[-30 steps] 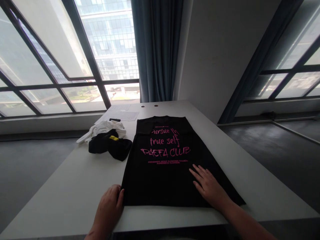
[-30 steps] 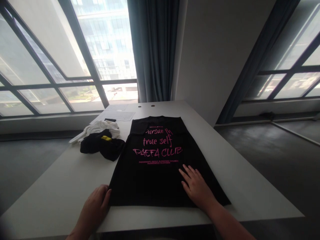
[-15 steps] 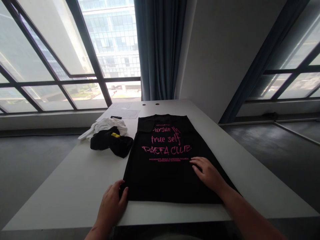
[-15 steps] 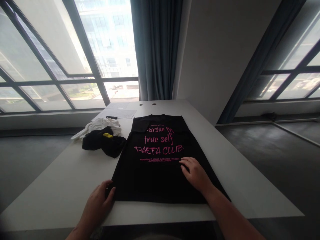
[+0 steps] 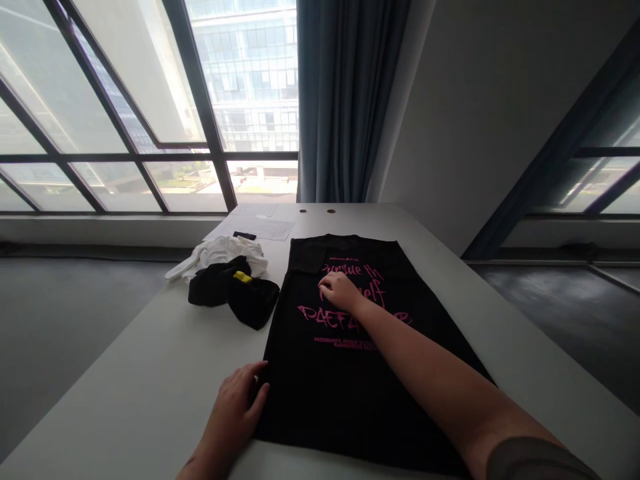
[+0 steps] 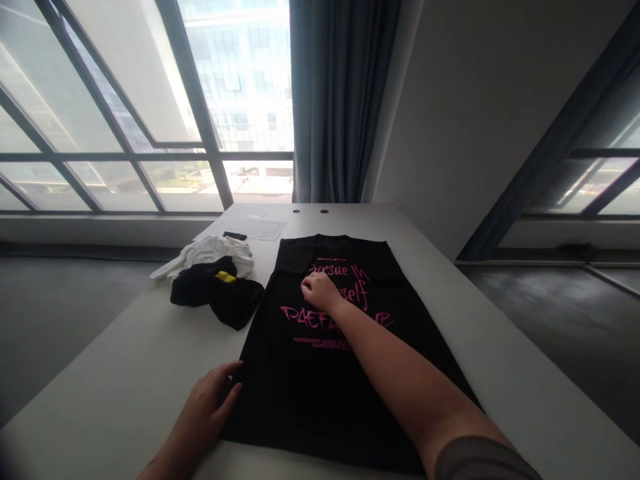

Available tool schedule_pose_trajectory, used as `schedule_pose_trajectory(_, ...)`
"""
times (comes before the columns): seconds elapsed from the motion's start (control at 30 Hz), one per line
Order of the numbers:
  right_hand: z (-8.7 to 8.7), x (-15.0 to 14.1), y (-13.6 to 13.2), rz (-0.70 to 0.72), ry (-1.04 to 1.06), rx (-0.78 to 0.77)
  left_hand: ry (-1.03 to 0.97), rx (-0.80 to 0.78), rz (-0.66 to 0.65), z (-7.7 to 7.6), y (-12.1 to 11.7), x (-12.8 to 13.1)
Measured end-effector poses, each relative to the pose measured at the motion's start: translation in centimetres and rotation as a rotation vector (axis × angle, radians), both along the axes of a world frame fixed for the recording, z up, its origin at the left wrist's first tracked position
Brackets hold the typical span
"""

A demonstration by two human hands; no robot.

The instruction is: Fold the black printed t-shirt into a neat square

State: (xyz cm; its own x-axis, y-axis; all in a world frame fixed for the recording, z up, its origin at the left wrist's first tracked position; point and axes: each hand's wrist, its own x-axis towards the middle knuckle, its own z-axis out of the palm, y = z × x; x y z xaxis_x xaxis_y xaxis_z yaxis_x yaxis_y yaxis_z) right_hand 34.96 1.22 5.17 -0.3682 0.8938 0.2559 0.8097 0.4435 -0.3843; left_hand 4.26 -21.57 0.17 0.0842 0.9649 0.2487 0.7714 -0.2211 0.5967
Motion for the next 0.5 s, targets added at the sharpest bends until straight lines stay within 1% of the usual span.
schedule_pose_trajectory(0.13,1.2,-4.3,7.7,-0.097,-0.05,-0.021,0.016,0.039,-0.008,-0.3,-0.4,-0.3)
schedule_pose_trajectory(0.23,1.0,-7.1,12.4,-0.127,-0.079,-0.066,0.048,0.075,-0.031,-0.7,-0.4,-0.5)
schedule_pose_trajectory(0.33,-0.3,-9.6,15.5,-0.141,-0.12,-0.125,0.074,0.113,-0.049,-1.0,-0.2,-0.8)
schedule_pose_trajectory(0.5,-2.7,-12.3,18.4,-0.14,-0.203,-0.238,0.099,0.204,-0.098,-1.4,0.3,-1.1)
